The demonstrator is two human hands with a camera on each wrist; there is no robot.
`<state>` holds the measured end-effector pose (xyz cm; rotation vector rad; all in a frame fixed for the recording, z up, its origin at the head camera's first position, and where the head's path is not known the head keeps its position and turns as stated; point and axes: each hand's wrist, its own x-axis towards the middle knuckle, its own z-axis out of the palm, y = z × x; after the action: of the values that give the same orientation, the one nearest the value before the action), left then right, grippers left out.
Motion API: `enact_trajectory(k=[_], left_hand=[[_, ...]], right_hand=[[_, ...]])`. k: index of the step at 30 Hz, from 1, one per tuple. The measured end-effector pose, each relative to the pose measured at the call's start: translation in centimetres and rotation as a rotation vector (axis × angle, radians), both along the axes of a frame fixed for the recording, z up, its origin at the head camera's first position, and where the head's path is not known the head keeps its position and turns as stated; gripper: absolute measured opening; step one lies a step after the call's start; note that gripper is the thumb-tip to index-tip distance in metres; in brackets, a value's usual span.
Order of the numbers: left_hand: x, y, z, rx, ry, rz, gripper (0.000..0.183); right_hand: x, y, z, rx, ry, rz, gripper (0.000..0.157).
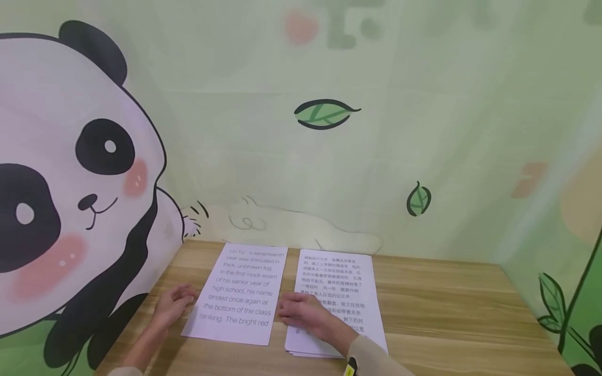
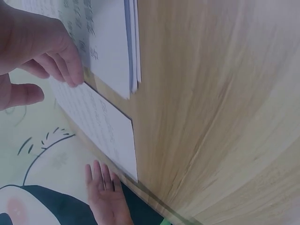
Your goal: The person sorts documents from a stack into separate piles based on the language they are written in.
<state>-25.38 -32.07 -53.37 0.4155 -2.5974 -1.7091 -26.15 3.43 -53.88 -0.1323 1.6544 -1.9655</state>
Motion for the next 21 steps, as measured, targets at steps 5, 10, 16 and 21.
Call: enact_trajectory(k=[5,10,16,21], left_hand=[[0.3,1.0,0.9,-0.037,0.003,-0.036,0.047],[0.3,3.1,1.5,-0.052,-0.008,-0.085,0.046],[0.7,6.3,1.9,-0.061,0.041,-0.170,0.043],[0.9,9.1,1.7,-0.080,0.074,-0.255,0.040]], right_hand=[[0.0,2.0,0.2,0.032,0.022,0.005,0.057],[0.0,4.6,0.7,0.120,0.076,0.006,0.055],[0.6,8.7,1.1,0.240,0.189,0.040,0.054],[1.3,12.7,1.2,0.288,0.277,0.026,0.054]])
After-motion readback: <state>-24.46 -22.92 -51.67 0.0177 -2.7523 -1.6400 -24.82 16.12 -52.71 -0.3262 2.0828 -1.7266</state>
